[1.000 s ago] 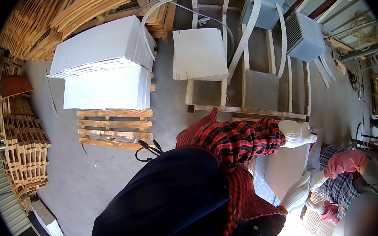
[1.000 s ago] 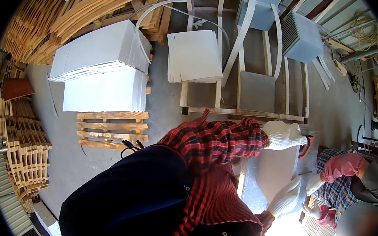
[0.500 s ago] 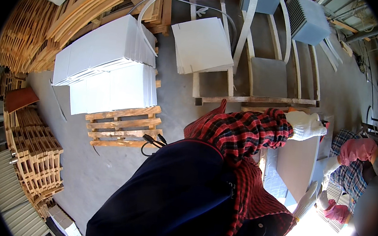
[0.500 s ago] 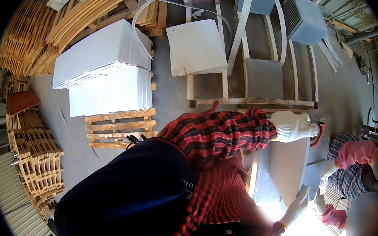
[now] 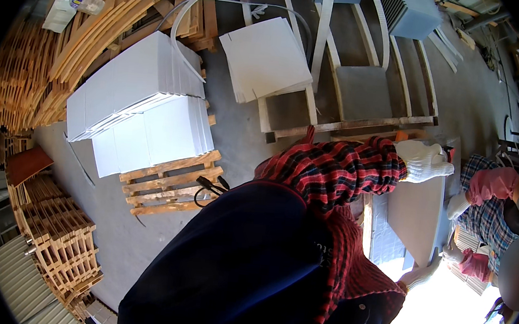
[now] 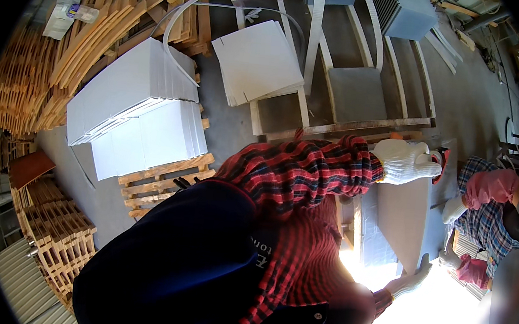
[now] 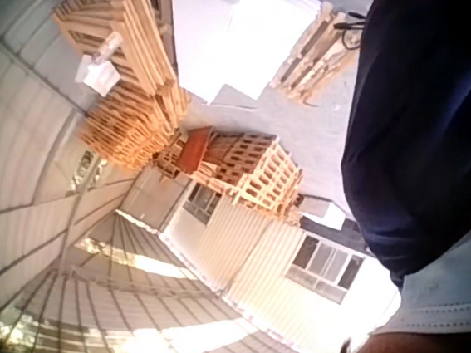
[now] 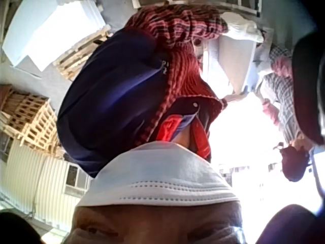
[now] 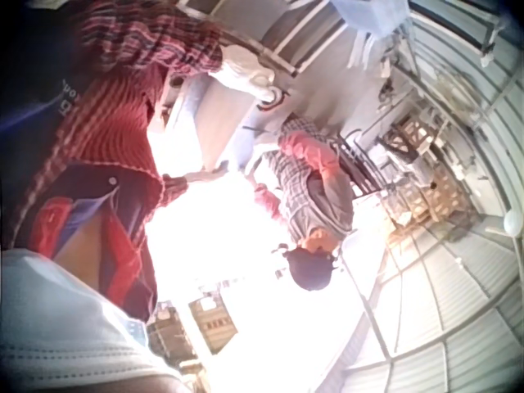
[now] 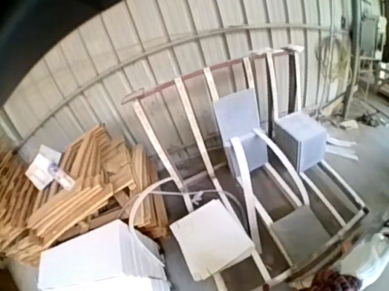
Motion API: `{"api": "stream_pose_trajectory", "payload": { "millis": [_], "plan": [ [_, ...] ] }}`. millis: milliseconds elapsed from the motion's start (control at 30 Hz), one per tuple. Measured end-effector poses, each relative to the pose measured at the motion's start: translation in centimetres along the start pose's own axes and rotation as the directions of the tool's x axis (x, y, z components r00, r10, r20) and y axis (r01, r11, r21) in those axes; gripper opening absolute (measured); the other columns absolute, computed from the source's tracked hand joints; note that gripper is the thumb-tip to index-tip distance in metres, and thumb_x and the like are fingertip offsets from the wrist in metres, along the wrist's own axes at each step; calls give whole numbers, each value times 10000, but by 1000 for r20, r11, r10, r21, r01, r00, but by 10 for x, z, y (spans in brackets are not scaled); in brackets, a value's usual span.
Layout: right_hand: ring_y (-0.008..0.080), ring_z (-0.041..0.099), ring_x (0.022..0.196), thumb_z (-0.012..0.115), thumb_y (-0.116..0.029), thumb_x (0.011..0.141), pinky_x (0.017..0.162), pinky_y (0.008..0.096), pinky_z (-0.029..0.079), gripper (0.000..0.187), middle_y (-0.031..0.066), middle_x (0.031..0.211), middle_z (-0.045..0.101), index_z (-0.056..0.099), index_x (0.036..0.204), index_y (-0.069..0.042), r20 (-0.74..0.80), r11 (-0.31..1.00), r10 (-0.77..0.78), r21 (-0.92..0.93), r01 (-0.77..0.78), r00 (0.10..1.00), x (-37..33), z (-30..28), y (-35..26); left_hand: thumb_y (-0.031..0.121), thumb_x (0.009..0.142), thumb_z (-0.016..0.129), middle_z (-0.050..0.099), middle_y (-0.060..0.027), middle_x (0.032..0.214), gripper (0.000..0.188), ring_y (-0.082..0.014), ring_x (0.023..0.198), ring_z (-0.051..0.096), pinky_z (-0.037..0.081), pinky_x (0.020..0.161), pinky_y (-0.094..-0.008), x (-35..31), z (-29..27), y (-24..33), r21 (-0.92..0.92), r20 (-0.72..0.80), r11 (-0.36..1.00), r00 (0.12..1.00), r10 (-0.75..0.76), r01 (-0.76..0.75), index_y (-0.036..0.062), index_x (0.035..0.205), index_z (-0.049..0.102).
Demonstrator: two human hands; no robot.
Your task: The person assembles flat-pack furniture components by hand, using a utility knife to cut tape and aligning panels. They repeatedly pick up panels, place them on a workbench, and stack them with a coworker in a warehouse setting.
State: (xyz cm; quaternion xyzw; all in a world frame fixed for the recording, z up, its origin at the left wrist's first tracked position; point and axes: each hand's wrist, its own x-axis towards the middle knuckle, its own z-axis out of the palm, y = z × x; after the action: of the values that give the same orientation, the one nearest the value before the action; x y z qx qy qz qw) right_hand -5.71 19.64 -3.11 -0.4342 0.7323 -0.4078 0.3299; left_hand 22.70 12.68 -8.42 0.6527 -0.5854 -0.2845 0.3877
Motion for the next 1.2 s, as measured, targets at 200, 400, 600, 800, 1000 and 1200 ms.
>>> {"api": "stream_pose_trajectory", "payload": {
  "millis": [200,400,600,800,1000,1200],
  "plan": [
    [314,490,1296,311,-385,1040,1082,471,391,577,174,1415,501,453,1394,47,3,1000,-27,6,27,1000,3,-6,7,610,782,612,624,-107,779,490,-271,722,636,488,654,-409,-8,-49,29,-37,68,988,986,-150,153,134,815,721],
    [306,498,1287,340,-312,1038,1048,445,431,520,193,1411,497,461,1378,63,2,995,-98,-21,98,995,2,-6,10,598,765,645,659,-148,809,515,-306,774,638,482,687,-426,-7,-40,17,45,-361,987,919,158,-152,97,703,745],
    [291,560,1212,415,-143,1001,975,379,494,408,214,1343,545,505,1340,66,34,987,-153,60,150,988,-3,-1,6,555,830,657,659,-151,818,544,-302,762,657,487,719,-404,-4,-26,17,-379,46,914,989,-142,148,14,889,661],
    [266,641,1091,464,28,935,948,364,497,383,161,1202,656,559,1306,31,142,905,-396,-107,412,907,20,-8,20,336,919,675,664,-62,856,335,-113,802,597,474,725,-274,7,1,10,-631,-13,759,976,-218,161,7,892,618],
    [261,651,1066,424,35,952,946,364,494,325,159,1160,674,592,1229,57,337,689,-586,-272,672,737,37,-9,17,287,948,627,663,-51,857,270,-99,829,577,452,755,-261,18,20,1,-765,-187,643,941,-281,40,25,883,619],
    [250,631,1023,272,-197,1053,921,355,495,441,171,1124,659,574,1224,76,458,891,-409,13,454,789,52,-14,20,329,952,605,640,-39,835,294,-101,816,541,416,798,-249,23,33,3,-794,-284,605,915,-286,-58,41,894,612]
  ]
}}
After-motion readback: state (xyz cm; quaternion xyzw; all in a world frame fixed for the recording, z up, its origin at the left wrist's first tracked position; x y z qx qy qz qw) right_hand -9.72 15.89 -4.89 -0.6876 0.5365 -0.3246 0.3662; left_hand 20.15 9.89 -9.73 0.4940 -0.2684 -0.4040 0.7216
